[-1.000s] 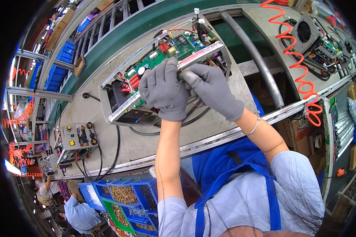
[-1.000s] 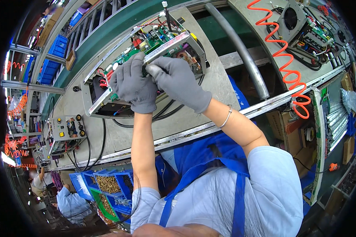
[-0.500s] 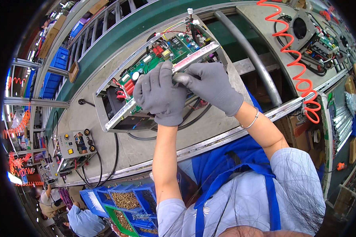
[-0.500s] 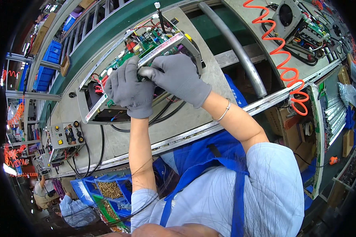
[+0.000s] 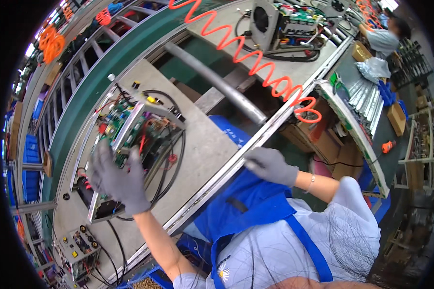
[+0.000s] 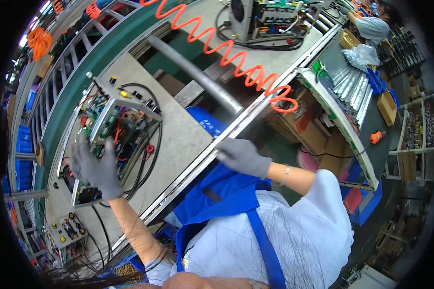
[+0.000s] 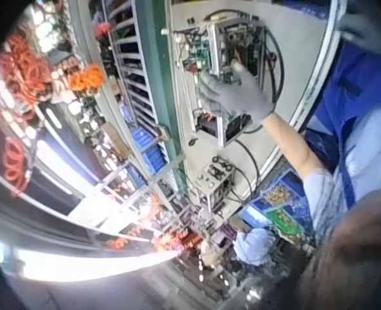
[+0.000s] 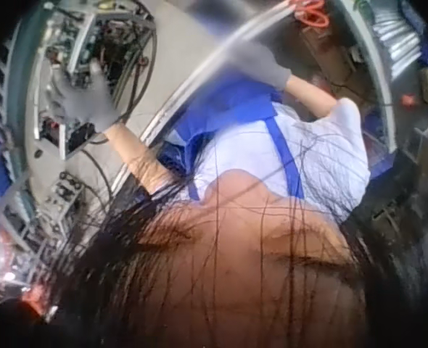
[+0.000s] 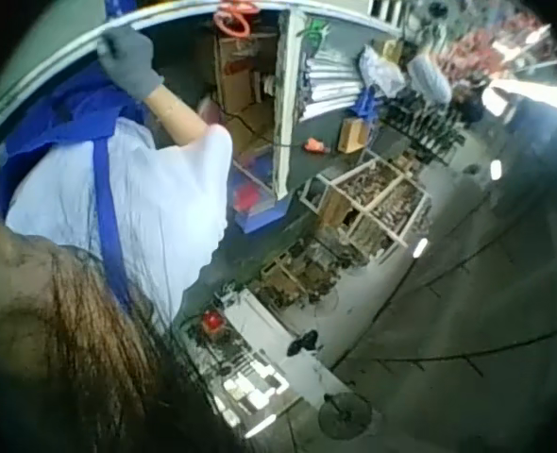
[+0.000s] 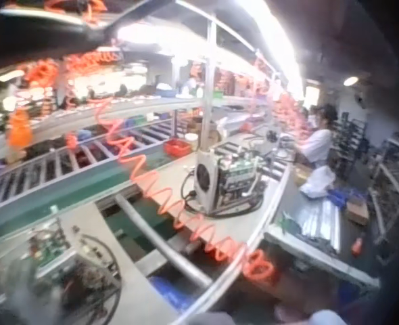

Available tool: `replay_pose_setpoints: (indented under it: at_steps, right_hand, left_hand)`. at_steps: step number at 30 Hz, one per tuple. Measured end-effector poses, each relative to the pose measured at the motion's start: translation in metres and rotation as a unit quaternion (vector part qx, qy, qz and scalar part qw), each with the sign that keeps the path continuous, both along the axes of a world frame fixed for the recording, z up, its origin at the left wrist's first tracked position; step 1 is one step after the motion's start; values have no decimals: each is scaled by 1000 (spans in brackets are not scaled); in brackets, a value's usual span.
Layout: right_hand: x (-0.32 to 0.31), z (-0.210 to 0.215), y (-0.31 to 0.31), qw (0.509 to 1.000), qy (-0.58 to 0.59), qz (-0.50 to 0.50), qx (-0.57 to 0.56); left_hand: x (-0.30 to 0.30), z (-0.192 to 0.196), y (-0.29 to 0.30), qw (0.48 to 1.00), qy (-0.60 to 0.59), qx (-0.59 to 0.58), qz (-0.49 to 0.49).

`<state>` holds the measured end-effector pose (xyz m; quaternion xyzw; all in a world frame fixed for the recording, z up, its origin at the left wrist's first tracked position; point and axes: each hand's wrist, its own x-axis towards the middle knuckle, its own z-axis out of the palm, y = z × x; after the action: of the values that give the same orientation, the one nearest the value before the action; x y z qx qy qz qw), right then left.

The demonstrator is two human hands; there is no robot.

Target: The person assembles an electronic device by securing a circuit board into a metal chassis using a pneumatic screwdriver. They repeatedly pick screws from bins, drive them into the board, and adjust the unit's position on the workbench.

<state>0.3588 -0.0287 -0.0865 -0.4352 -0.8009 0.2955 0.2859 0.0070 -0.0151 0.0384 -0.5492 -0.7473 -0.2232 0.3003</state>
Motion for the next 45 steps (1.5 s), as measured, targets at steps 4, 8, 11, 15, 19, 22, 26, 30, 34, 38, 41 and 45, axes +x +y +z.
replay_pose_setpoints:
  at_steps: [4,8,11,15,19,22,26,30,34,38,41,45]
  right_hand:
    - [117,-35,-19,926,80,-363,-60]
    - [179,-97,40,925,-67,-373,41]
    - [195,-118,82,934,-157,-286,147]
    - [225,-133,106,943,-163,-227,179]
    - [199,-114,109,983,-29,-128,131]
    - [195,-97,114,972,70,-124,-188]
    - [81,-16,75,959,199,-42,-197]
    - [-24,67,54,936,315,117,-101]
    - [-88,106,39,897,379,209,-90]
    - [-122,93,34,873,377,269,-153]
    - [-141,94,31,875,348,294,-165]
    - [-153,96,31,869,353,288,-193]
  left_hand:
    - [20,12,-24,988,11,142,-68]
    - [20,-35,-77,976,-164,139,-42]
    - [31,-46,-130,995,-98,-11,11]
    - [13,-47,-210,987,-18,-77,142]
    - [-5,-43,-351,928,-47,-18,369]
    - [-6,-38,-432,801,-272,24,533]
    - [-14,-37,-465,785,-411,-53,460]
    - [-5,-25,-417,774,-414,-257,404]
    - [-17,-43,-413,788,-415,-293,347]
    - [-16,-42,-421,805,-442,-231,320]
    - [-16,-54,-427,816,-445,-176,323]
    - [-11,-55,-425,798,-462,-145,358]
